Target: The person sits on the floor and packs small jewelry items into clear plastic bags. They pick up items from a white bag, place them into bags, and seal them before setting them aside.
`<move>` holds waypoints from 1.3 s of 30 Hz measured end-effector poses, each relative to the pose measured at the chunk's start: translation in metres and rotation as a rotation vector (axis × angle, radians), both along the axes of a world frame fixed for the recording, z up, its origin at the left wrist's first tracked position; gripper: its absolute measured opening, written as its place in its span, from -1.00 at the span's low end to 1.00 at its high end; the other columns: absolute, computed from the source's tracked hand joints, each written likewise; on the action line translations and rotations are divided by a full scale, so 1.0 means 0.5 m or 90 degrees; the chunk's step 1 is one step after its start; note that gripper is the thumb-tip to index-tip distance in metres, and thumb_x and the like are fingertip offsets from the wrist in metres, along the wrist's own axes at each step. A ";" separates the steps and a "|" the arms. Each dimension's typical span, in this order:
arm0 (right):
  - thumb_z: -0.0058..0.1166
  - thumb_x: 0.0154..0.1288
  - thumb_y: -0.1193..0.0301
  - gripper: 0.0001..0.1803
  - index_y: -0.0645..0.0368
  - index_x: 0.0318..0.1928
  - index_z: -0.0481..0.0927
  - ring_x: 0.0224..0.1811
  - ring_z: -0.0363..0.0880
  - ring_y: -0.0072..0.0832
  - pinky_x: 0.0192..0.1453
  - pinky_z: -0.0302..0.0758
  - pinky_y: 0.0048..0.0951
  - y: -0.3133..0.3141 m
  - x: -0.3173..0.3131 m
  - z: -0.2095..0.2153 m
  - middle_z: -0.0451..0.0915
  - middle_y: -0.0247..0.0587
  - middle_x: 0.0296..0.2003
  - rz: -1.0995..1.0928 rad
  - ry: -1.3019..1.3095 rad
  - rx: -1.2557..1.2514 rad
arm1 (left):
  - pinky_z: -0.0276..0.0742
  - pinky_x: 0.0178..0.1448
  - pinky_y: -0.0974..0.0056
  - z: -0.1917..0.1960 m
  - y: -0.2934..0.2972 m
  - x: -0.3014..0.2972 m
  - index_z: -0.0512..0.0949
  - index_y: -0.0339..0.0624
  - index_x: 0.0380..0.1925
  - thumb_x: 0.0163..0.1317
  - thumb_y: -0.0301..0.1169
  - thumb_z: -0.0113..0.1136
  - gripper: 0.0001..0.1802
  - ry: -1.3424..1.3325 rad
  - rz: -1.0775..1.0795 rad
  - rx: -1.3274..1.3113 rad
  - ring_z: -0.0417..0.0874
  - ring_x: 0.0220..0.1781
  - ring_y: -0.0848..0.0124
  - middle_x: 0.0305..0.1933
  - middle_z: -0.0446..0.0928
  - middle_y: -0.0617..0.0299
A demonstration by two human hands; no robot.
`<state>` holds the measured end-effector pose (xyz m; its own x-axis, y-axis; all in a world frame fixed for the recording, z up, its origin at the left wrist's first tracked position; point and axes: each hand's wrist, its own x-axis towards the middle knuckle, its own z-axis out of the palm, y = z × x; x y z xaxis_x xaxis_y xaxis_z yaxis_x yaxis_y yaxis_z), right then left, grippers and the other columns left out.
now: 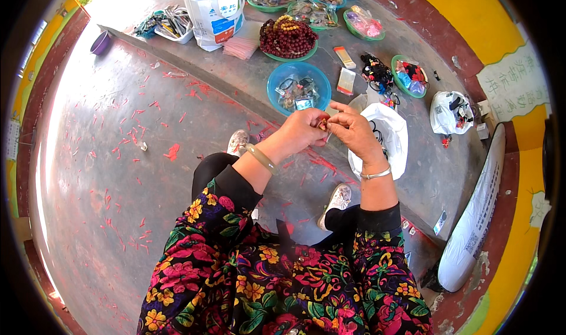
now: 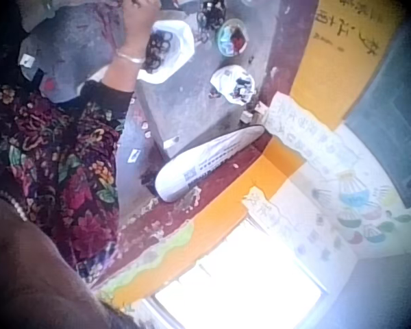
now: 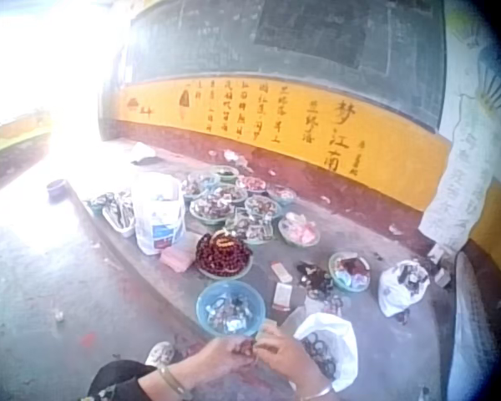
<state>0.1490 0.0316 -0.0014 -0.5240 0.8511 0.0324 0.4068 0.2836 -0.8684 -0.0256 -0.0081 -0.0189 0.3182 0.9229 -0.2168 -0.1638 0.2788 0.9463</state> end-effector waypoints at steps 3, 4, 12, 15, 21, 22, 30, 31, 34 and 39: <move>0.12 0.09 0.37 -0.82 0.23 -0.38 0.62 0.11 0.40 -0.19 0.09 0.37 -0.30 -0.002 -0.003 0.008 0.45 0.01 0.02 0.015 -0.016 -0.024 | 0.58 -0.11 0.36 0.001 -0.001 0.001 0.40 -0.32 0.00 0.18 -0.55 0.10 -0.65 0.023 -0.002 0.002 0.57 -0.18 0.47 -0.19 0.50 0.24; 0.12 0.09 0.38 -0.83 0.23 -0.37 0.62 0.11 0.40 -0.20 0.08 0.37 -0.31 -0.003 -0.003 0.006 0.46 0.00 0.00 0.007 -0.020 -0.014 | 0.58 -0.11 0.36 0.004 -0.001 0.002 0.40 -0.31 0.01 0.19 -0.55 0.10 -0.65 0.033 -0.003 0.000 0.57 -0.17 0.46 -0.19 0.50 0.23; 0.12 0.07 0.46 -0.85 0.24 -0.32 0.63 0.18 0.35 -0.30 0.07 0.41 -0.39 -0.006 -0.004 0.010 0.48 -0.07 -0.02 0.015 0.094 -0.108 | 0.61 -0.18 0.35 0.016 -0.001 0.004 0.40 -0.32 -0.05 0.15 -0.61 0.11 -0.67 0.029 0.018 -0.016 0.57 -0.21 0.47 -0.23 0.49 0.22; 0.09 0.06 0.48 -0.81 0.24 -0.27 0.63 0.18 0.35 -0.34 0.06 0.41 -0.41 -0.005 -0.002 0.009 0.47 -0.08 -0.01 0.036 0.038 -0.070 | 0.61 -0.17 0.35 0.015 -0.001 0.003 0.39 -0.32 -0.04 0.14 -0.63 0.11 -0.66 0.023 0.009 -0.005 0.56 -0.21 0.46 -0.23 0.49 0.21; -0.03 0.09 0.50 -0.73 0.29 -0.19 0.61 0.07 0.41 -0.41 0.12 0.35 -0.40 -0.004 0.004 0.016 0.46 -0.16 0.01 0.110 0.034 -0.122 | 0.61 -0.26 0.37 0.007 0.000 0.006 0.39 -0.37 -0.05 0.10 -0.67 0.11 -0.64 0.025 0.006 0.012 0.58 -0.29 0.45 -0.25 0.51 0.16; -0.03 0.09 0.50 -0.73 0.30 -0.18 0.60 0.06 0.42 -0.41 0.12 0.35 -0.41 -0.003 0.003 0.018 0.46 -0.16 0.00 0.127 0.029 -0.104 | 0.61 -0.28 0.38 0.006 0.000 0.006 0.39 -0.38 -0.05 0.09 -0.68 0.11 -0.63 0.037 0.004 0.022 0.59 -0.32 0.44 -0.26 0.51 0.14; 0.07 0.16 0.42 -0.76 0.29 -0.19 0.60 -0.20 0.51 -0.50 -0.09 0.43 -0.48 0.003 0.018 0.007 0.58 -0.23 -0.24 0.113 0.007 -0.158 | 0.57 -0.22 0.35 0.007 -0.001 0.004 0.33 -0.36 0.06 0.15 -0.63 0.07 -0.57 0.068 -0.018 0.035 0.58 -0.26 0.44 -0.11 0.53 0.09; 0.08 0.17 0.40 -0.76 0.29 -0.20 0.61 -0.26 0.52 -0.53 -0.15 0.44 -0.51 -0.001 0.018 0.016 0.59 -0.25 -0.30 0.075 0.013 -0.221 | 0.56 -0.23 0.36 0.011 -0.003 0.002 0.33 -0.36 0.06 0.15 -0.63 0.06 -0.57 0.055 -0.014 0.027 0.58 -0.27 0.45 -0.11 0.53 0.09; 0.08 0.19 0.38 -0.78 0.26 -0.24 0.62 -0.41 0.52 -0.61 -0.30 0.44 -0.56 -0.008 0.016 0.028 0.60 -0.33 -0.42 0.006 0.020 -0.290 | 0.53 -0.28 0.40 0.009 -0.005 -0.002 0.31 -0.34 0.09 0.17 -0.58 0.07 -0.56 -0.038 0.020 0.000 0.58 -0.29 0.48 -0.09 0.52 0.09; 0.06 0.20 0.38 -0.80 0.26 -0.27 0.61 -0.47 0.51 -0.65 -0.37 0.43 -0.58 -0.009 0.012 0.026 0.60 -0.36 -0.47 -0.031 0.016 -0.233 | 0.46 -0.37 0.44 0.018 0.002 -0.011 0.39 -0.40 -0.01 0.15 -0.52 0.15 -0.61 0.005 0.024 -0.032 0.58 -0.35 0.50 -0.26 0.56 0.13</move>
<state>0.1549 0.0271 0.0116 -0.4851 0.8328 -0.2665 0.3899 -0.0668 -0.9184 -0.0309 -0.0070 -0.0098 0.2820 0.9219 -0.2657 -0.1674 0.3200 0.9325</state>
